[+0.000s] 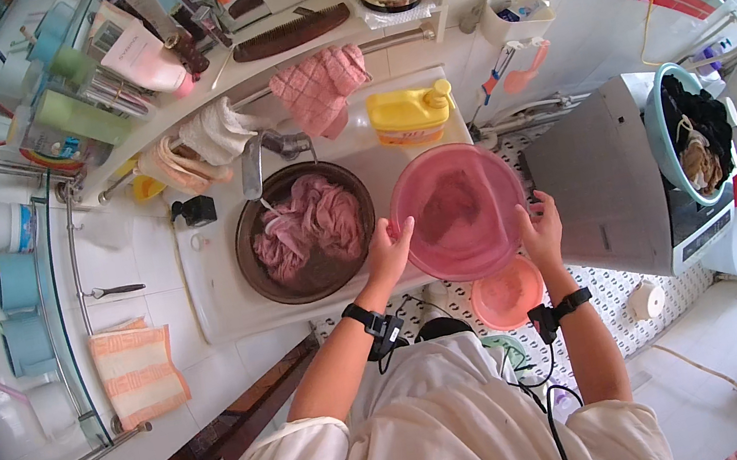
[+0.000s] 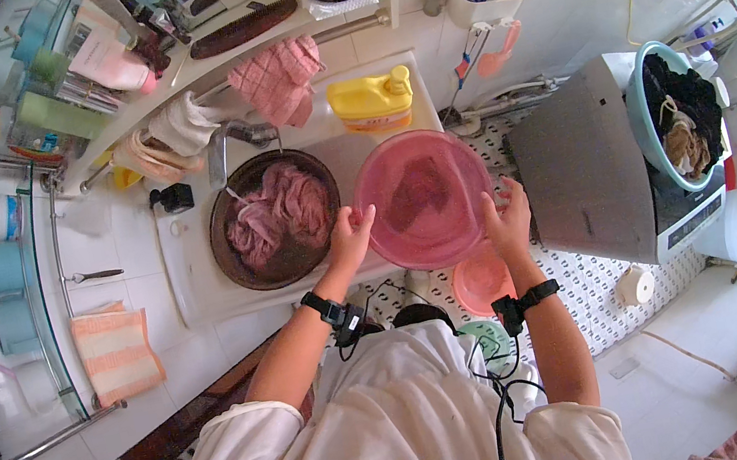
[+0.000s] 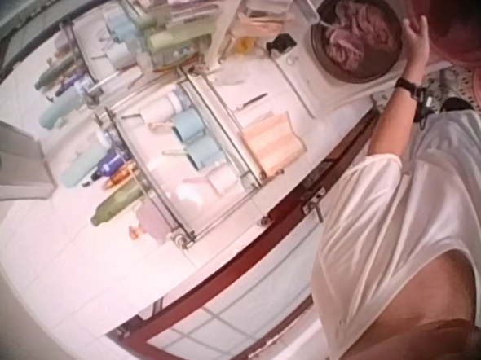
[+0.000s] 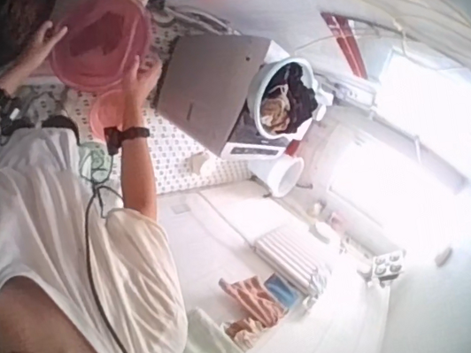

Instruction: The person washes clothing by hand in a basin inside a bathroom sink, then refills a small bowl with water from a larger container to rinse more items.

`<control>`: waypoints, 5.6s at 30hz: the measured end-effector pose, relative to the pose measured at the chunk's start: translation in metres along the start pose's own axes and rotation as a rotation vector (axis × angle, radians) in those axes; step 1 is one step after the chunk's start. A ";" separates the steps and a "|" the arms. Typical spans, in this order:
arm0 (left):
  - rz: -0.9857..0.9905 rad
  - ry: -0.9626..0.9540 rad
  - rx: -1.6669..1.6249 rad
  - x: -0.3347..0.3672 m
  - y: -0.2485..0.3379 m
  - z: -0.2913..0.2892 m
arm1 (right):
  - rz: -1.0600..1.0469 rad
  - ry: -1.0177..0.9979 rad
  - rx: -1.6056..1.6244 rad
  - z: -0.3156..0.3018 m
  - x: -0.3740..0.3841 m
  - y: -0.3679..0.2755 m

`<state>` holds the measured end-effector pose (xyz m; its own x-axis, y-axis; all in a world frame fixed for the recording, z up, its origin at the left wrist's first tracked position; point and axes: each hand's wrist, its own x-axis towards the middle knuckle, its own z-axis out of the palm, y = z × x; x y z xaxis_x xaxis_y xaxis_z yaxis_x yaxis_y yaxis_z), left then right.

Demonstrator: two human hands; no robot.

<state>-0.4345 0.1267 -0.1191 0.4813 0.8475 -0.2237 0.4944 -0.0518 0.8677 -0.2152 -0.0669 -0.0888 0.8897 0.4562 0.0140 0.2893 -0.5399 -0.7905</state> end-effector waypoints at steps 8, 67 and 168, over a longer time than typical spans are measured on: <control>0.021 0.053 0.048 -0.006 0.001 0.010 | 0.058 -0.253 -0.083 0.007 0.011 0.005; 0.064 0.211 0.203 -0.007 -0.001 0.004 | -0.076 -0.085 -0.085 0.021 0.012 -0.009; 0.156 0.027 0.233 0.032 -0.129 -0.203 | -0.515 -0.564 -0.312 0.288 -0.055 -0.161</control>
<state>-0.6297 0.2675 -0.1478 0.5471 0.8332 -0.0807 0.5701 -0.3003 0.7648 -0.4124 0.1983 -0.1384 0.3315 0.9423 -0.0470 0.7712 -0.2993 -0.5618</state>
